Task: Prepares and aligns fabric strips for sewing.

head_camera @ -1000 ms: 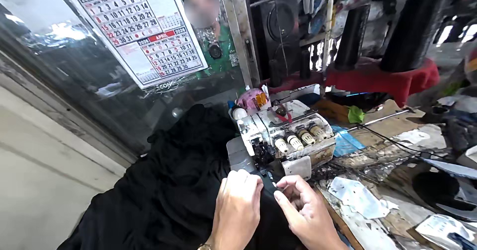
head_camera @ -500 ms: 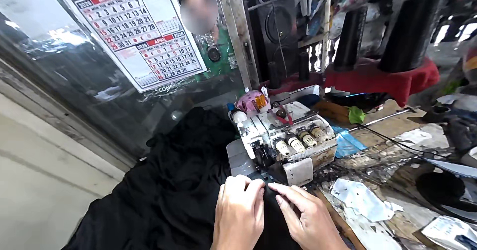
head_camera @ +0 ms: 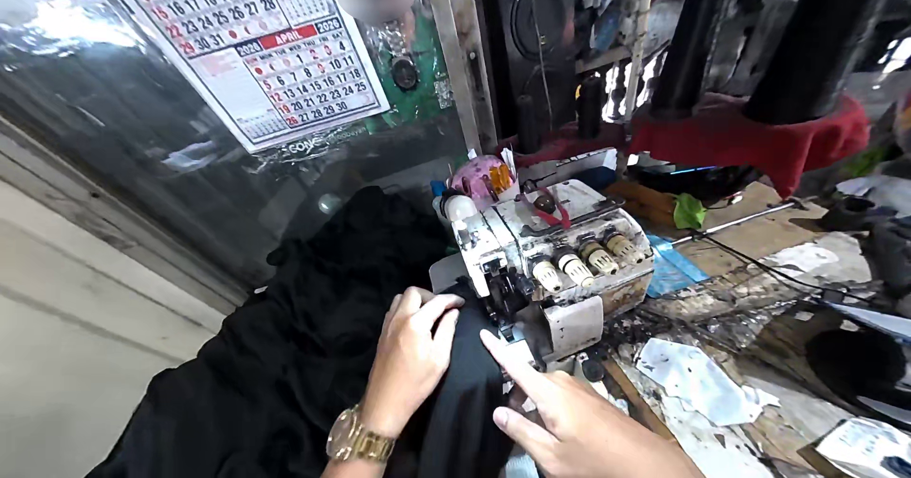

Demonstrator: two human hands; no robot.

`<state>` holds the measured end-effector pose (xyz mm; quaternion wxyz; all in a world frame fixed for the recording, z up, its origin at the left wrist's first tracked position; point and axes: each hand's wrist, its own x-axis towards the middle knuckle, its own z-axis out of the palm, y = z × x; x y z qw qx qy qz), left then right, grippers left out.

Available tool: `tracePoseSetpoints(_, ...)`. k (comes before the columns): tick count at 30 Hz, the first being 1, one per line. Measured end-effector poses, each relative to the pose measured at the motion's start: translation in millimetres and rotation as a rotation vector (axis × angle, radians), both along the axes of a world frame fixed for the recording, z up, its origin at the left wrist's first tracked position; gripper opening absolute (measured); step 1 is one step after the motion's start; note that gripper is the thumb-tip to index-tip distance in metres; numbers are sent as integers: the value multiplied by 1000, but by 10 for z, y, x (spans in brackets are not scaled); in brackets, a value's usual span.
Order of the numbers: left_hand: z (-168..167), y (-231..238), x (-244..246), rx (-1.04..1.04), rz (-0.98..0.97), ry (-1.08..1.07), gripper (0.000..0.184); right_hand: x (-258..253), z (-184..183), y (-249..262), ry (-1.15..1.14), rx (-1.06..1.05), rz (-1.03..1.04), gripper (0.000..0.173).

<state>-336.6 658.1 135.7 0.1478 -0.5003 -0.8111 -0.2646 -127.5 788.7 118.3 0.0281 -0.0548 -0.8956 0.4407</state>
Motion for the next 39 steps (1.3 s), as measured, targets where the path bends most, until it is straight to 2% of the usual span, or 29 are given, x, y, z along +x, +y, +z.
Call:
tracePoseSetpoints(4, 127, -206, 87, -6, -19, 25, 24, 142, 51, 50, 100, -7, 177, 68)
tracePoseSetpoints(7, 85, -90, 132, -27, -34, 76, 33, 49, 132, 61, 304, 138, -12, 53)
tracePoseSetpoints(9, 8, -40, 133, -60, -43, 112, 34, -32, 197, 69, 185, 317, -71, 55)
tracePoseSetpoints(11, 18, -108, 212, -99, -46, 144, 33, 21, 167, 69, 85, 397, -37, 56)
tracePoseSetpoints(13, 44, -221, 332, -124, -57, 168, 32, 158, 48, 84, 125, 353, -12, 57)
tracePoseSetpoints(17, 36, -273, 482, -103, -95, 158, 28, 200, -148, 129, 325, 289, -49, 41)
tracePoseSetpoints(19, 46, -229, 483, -87, -104, 160, 27, 140, -182, 140, 365, 312, -77, 43)
tracePoseSetpoints(22, 55, -207, 469, -79, -114, 167, 27, 168, -239, 153, 332, 305, -80, 47)
tracePoseSetpoints(28, 59, -167, 395, -53, -150, 115, 27, 175, -336, 173, 342, 191, -104, 41)
tracePoseSetpoints(34, -13, -23, 334, 37, -148, 19, 18, 158, -382, 160, 325, 122, -114, 42)
tracePoseSetpoints(39, -22, 28, 335, 44, -150, -8, 17, 172, -394, 158, 296, 82, -123, 44)
